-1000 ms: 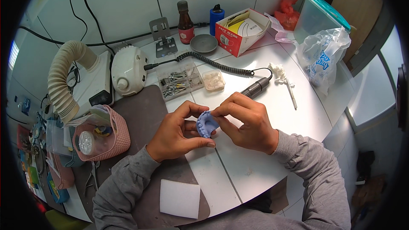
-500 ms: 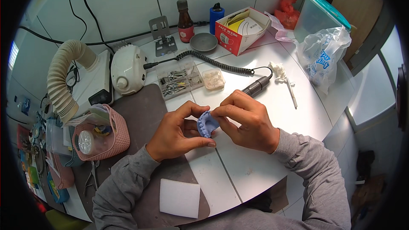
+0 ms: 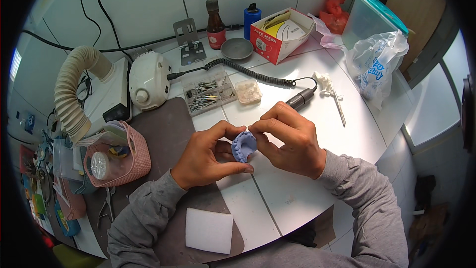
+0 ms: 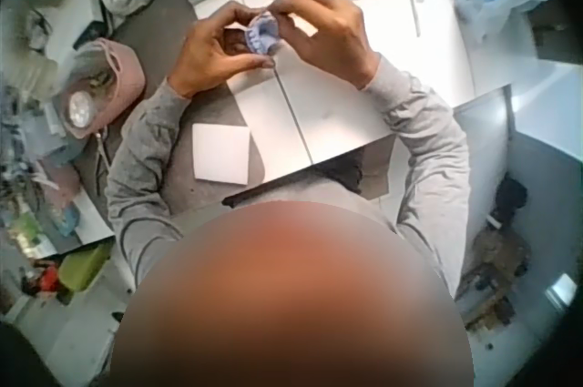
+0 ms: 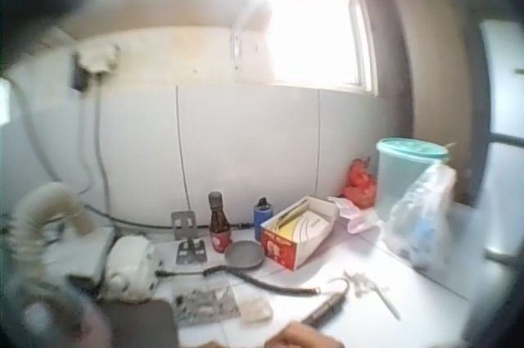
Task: The dental technician trims a plaster dental mold using a handpiece and then cleans/refines it with a small brush and a probe.
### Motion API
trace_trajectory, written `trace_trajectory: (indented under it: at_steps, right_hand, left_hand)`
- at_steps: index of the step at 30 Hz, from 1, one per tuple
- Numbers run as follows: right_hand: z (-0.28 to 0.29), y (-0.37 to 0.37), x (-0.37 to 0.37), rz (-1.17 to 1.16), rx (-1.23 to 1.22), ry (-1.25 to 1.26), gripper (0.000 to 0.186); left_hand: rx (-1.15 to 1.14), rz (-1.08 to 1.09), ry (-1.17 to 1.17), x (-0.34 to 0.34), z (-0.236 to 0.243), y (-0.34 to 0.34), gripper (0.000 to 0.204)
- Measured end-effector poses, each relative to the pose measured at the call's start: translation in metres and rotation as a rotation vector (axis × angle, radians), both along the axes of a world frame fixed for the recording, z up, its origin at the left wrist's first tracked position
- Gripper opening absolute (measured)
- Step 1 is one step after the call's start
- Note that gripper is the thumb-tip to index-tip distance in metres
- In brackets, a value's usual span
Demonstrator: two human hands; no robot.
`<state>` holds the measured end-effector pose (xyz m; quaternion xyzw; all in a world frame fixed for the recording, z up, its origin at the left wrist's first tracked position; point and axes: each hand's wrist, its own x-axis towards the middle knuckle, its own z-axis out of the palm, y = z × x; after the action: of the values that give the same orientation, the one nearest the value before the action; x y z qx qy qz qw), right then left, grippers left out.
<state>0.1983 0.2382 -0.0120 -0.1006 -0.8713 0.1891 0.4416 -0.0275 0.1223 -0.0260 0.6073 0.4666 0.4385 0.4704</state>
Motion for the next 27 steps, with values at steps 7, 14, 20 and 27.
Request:
trace_trajectory:
  at_steps: [7, 14, 20, 27]
  right_hand:
    - [-0.004, -0.002, 0.001, 0.055, -0.061, -0.046, 0.027]
    - [-0.004, -0.001, 0.001, 0.040, -0.056, -0.037, 0.028]
    - [-0.003, 0.013, 0.002, -0.051, -0.022, 0.098, 0.033]
    - [-0.008, 0.024, 0.000, -0.114, -0.006, 0.107, 0.034]
  left_hand:
    - [0.020, -0.014, 0.030, 0.000, 0.000, 0.000, 0.066]
    - [0.033, 0.001, 0.005, 0.000, -0.004, 0.000, 0.068]
    - [0.013, 0.049, -0.077, 0.001, -0.003, 0.000, 0.067]
    - [-0.005, 0.052, -0.204, -0.005, -0.005, 0.006, 0.071]
